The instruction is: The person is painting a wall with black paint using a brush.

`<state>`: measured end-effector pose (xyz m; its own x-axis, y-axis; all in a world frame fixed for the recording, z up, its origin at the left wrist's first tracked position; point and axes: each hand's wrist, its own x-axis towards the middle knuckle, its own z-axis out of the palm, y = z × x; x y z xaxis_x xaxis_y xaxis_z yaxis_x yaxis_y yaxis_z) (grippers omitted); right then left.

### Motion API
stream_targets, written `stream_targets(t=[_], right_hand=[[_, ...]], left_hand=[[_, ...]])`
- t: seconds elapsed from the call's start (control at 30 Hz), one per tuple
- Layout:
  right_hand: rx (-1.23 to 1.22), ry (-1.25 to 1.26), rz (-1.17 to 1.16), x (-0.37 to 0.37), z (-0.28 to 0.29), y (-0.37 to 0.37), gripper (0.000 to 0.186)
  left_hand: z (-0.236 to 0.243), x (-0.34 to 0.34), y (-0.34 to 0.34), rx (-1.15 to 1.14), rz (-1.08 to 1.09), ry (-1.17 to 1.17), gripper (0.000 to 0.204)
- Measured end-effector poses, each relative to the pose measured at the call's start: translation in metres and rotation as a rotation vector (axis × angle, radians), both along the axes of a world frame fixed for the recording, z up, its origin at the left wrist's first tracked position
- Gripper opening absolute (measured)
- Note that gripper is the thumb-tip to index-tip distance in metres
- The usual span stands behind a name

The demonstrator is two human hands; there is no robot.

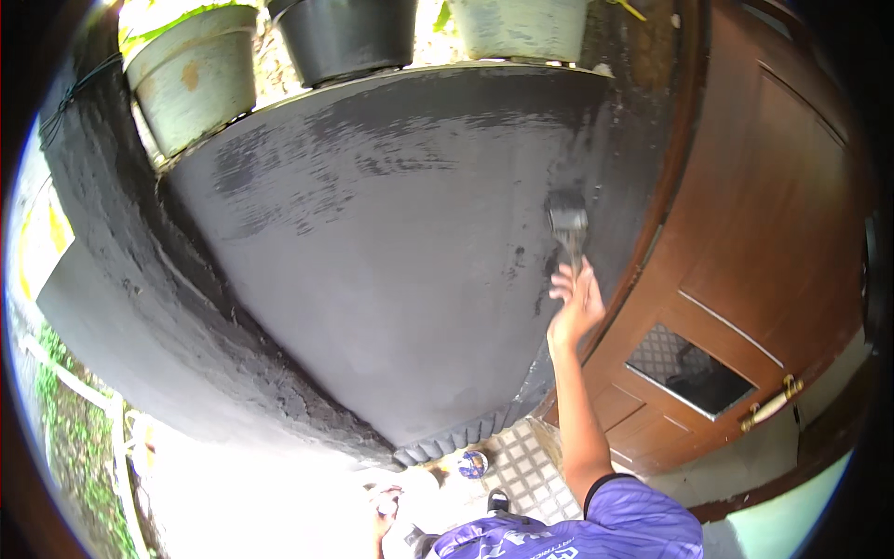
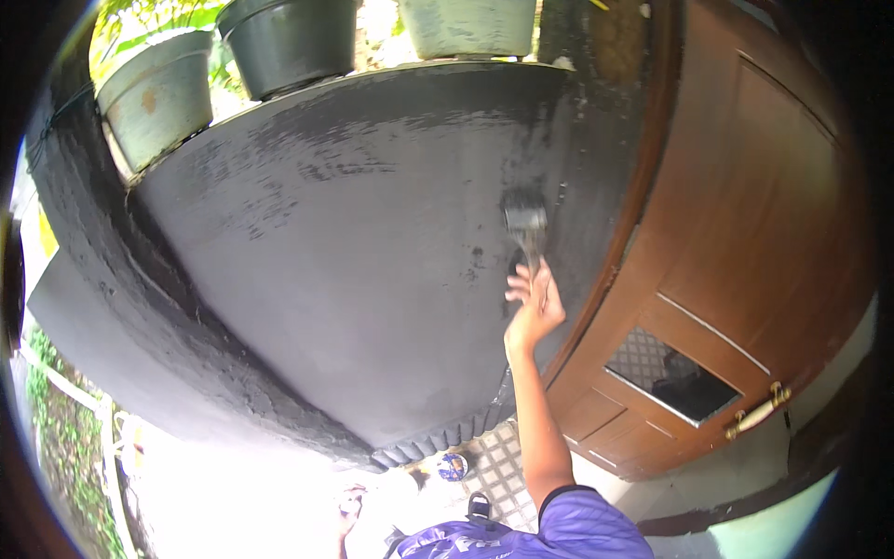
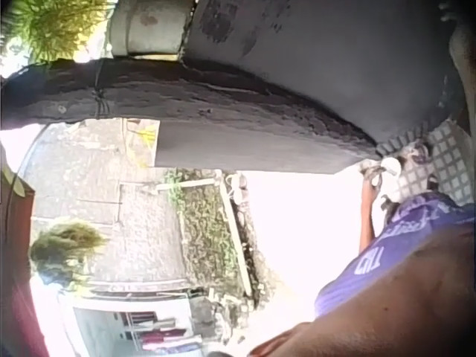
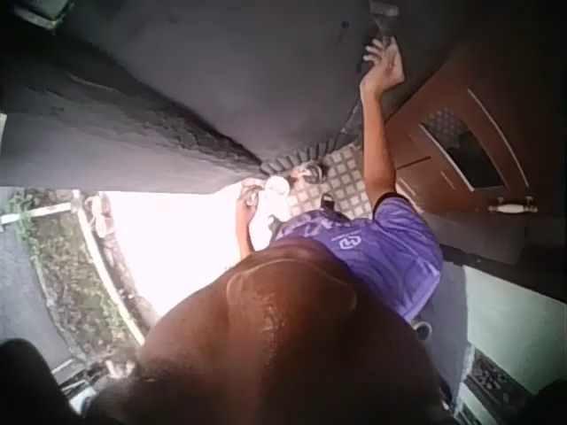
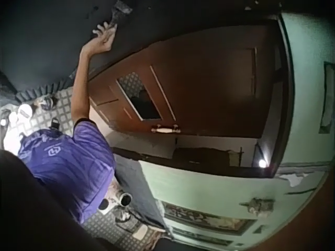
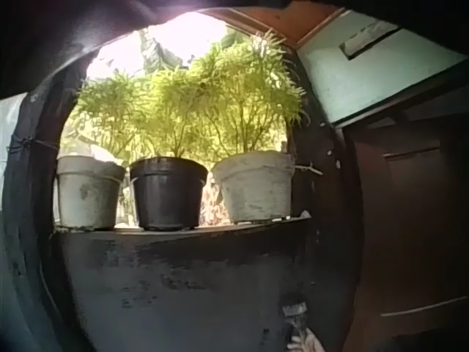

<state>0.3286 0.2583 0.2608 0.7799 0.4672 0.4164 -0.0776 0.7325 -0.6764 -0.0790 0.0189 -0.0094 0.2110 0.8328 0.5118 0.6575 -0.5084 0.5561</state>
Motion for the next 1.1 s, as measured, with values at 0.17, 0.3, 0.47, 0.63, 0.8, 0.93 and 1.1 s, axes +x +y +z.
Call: stream_targets(t=[0.17, 0.3, 0.47, 0.63, 0.8, 0.93, 1.1], right_hand=[[-0.342, -0.059, 0.413, -0.067, -0.087, -0.042, 0.029], [-0.711, 0.046, 0.656, -0.106, -0.168, -0.095, 0.019], [-0.54, -0.05, 0.642, -0.164, -0.188, -0.132, 0.021], [-0.244, -0.39, 0.701, -0.206, -0.065, -0.079, 0.013], [0.104, -0.588, 0.512, -0.277, 0.066, -0.034, 0.014], [-0.173, -0.423, 0.847, -0.316, 0.084, -0.016, 0.028], [-0.395, -0.371, 0.646, -0.367, -0.066, -0.051, 0.034]], left_hand=[[-0.053, -0.017, -0.035, -0.433, 0.068, -0.392, 0.018], [-0.044, -0.003, -0.046, -0.474, 0.149, -0.287, 0.027], [0.039, 0.013, -0.039, -0.56, 0.257, -0.26, 0.031], [0.043, 0.023, -0.025, -0.504, 0.049, -0.235, 0.031], [0.035, 0.026, -0.023, -0.536, -0.092, -0.32, 0.032], [0.035, 0.009, -0.034, -0.61, -0.108, -0.339, 0.035], [0.032, -0.024, -0.052, -0.773, -0.019, -0.765, 0.024]])
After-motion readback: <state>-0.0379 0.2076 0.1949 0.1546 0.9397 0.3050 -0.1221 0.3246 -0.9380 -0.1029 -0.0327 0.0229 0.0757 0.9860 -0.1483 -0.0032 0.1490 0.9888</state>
